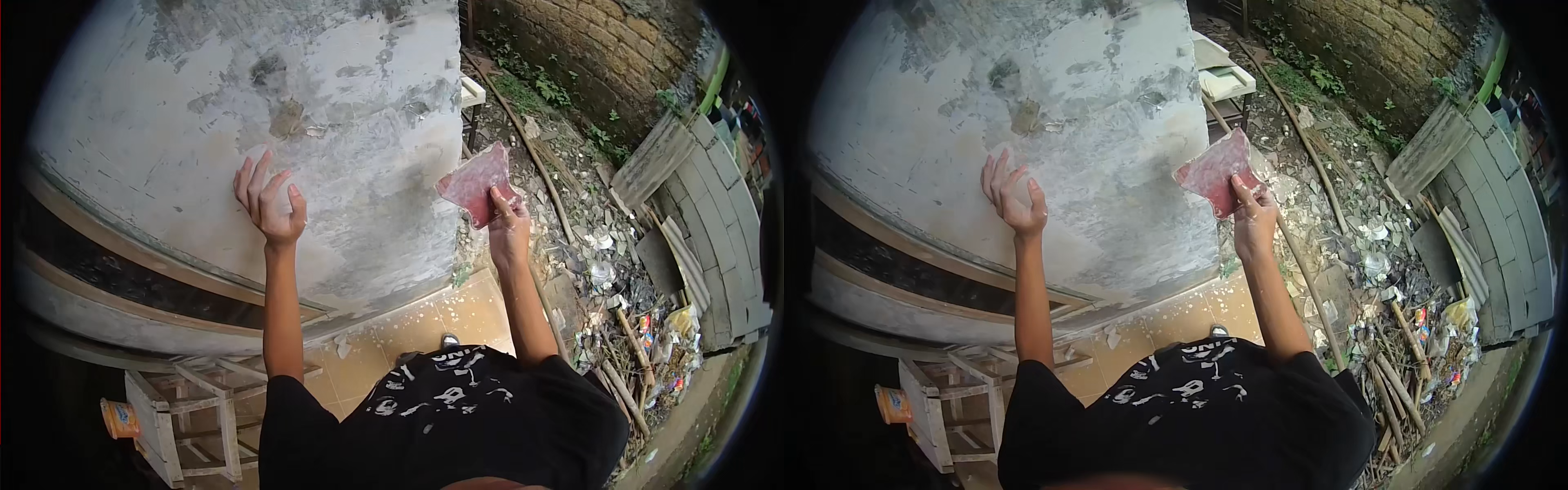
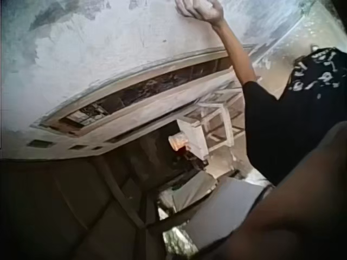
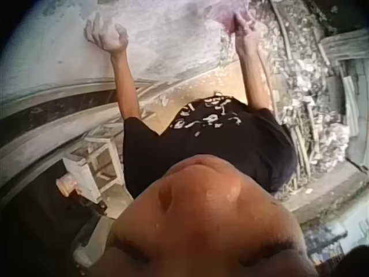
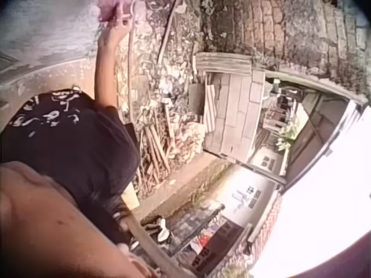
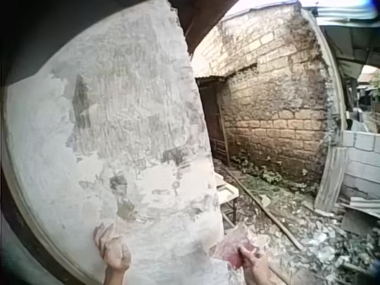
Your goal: The person applies wall putty to a concrete wall surface using a putty knife or scraper, occasionally dipping the tool into a bucket of compound.
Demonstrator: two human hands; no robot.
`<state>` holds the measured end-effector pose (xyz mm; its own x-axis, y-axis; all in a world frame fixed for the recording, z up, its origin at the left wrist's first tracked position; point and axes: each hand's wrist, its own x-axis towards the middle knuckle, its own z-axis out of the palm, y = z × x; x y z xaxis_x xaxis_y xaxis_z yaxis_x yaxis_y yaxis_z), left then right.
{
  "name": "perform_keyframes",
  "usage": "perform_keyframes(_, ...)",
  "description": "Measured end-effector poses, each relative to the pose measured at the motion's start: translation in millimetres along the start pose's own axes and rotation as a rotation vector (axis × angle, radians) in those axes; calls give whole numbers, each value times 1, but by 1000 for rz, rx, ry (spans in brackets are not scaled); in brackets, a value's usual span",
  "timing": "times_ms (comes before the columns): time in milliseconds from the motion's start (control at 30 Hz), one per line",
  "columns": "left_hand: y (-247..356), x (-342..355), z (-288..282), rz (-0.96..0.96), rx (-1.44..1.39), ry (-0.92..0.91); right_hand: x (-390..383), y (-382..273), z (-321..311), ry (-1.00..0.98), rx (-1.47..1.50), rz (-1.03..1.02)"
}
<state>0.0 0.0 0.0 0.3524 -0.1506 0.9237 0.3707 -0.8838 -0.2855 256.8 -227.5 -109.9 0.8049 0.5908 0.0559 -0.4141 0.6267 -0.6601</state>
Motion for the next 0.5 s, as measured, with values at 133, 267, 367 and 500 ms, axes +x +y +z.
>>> perform_keyframes(133,63,-37,-5,-479,-488,32,-31,50,-34,120,100,285)
perform_keyframes(267,131,-105,10,-1122,-913,-259,-38,67,-42,62,-123,300)
perform_keyframes(367,153,-127,16,-1046,-905,-534,-22,82,-60,-24,-379,162)
perform_keyframes(500,140,-137,10,-977,-746,-492,8,78,-65,-106,-800,0)
